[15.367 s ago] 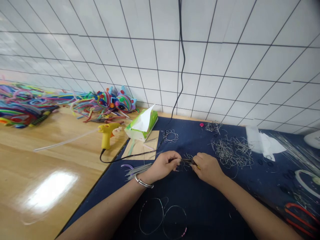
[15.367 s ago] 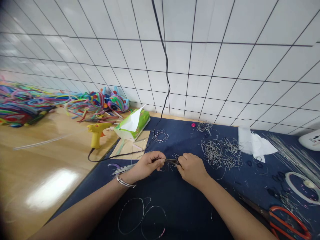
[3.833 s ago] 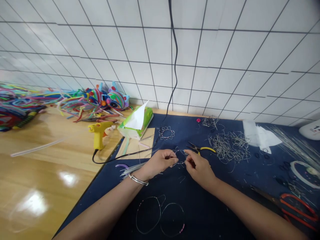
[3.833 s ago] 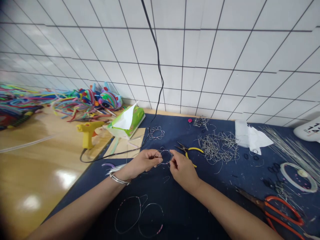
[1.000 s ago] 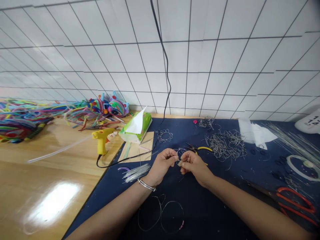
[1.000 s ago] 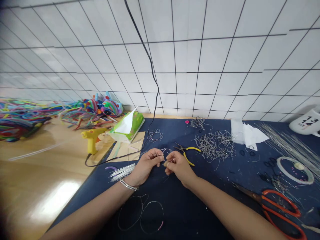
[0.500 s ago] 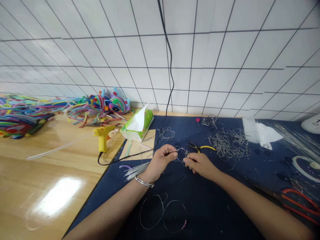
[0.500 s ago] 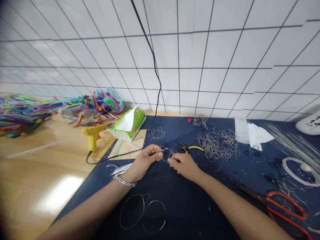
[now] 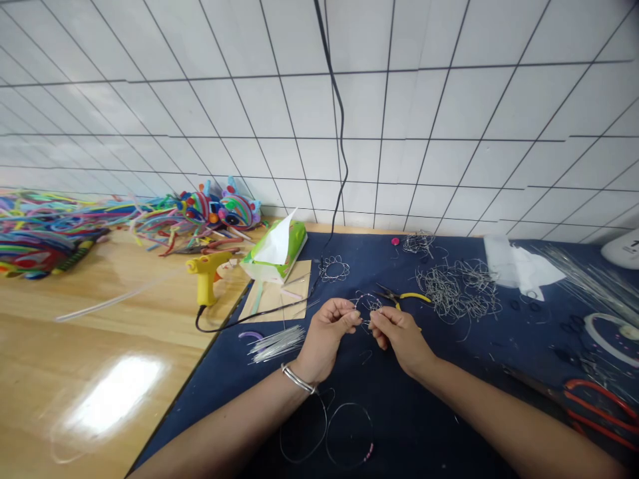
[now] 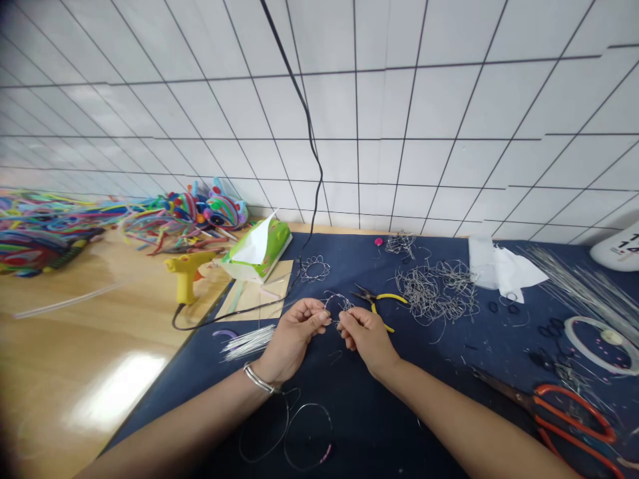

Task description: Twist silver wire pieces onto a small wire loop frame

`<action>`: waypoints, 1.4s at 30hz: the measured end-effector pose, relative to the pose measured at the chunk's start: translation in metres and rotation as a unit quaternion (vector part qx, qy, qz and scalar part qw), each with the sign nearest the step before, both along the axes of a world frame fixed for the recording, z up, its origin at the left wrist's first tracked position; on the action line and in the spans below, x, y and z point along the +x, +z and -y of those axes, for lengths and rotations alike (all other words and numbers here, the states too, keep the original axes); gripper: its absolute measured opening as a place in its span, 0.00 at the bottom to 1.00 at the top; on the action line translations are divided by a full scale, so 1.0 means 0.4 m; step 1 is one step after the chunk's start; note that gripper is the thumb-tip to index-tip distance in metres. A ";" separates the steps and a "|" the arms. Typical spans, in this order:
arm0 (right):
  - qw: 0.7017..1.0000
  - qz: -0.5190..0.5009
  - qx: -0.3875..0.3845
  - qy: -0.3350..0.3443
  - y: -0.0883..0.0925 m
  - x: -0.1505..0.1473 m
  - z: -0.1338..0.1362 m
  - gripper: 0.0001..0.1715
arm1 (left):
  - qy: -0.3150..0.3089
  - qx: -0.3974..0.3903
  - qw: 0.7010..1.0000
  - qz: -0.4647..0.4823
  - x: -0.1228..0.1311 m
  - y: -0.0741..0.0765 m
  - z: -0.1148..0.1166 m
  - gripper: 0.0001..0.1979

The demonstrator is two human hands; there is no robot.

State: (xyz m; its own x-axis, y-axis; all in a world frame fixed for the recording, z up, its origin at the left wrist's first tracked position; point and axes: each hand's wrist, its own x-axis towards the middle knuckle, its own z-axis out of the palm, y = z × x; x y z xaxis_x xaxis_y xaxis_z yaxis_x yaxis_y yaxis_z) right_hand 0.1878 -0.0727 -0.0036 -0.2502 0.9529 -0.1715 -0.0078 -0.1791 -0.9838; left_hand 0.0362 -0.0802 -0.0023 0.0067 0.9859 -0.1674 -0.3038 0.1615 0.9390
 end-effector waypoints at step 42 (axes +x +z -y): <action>0.968 0.191 0.153 -0.062 0.026 0.021 -0.012 0.10 | -0.044 0.027 0.994 -0.093 0.001 0.012 0.011 0.09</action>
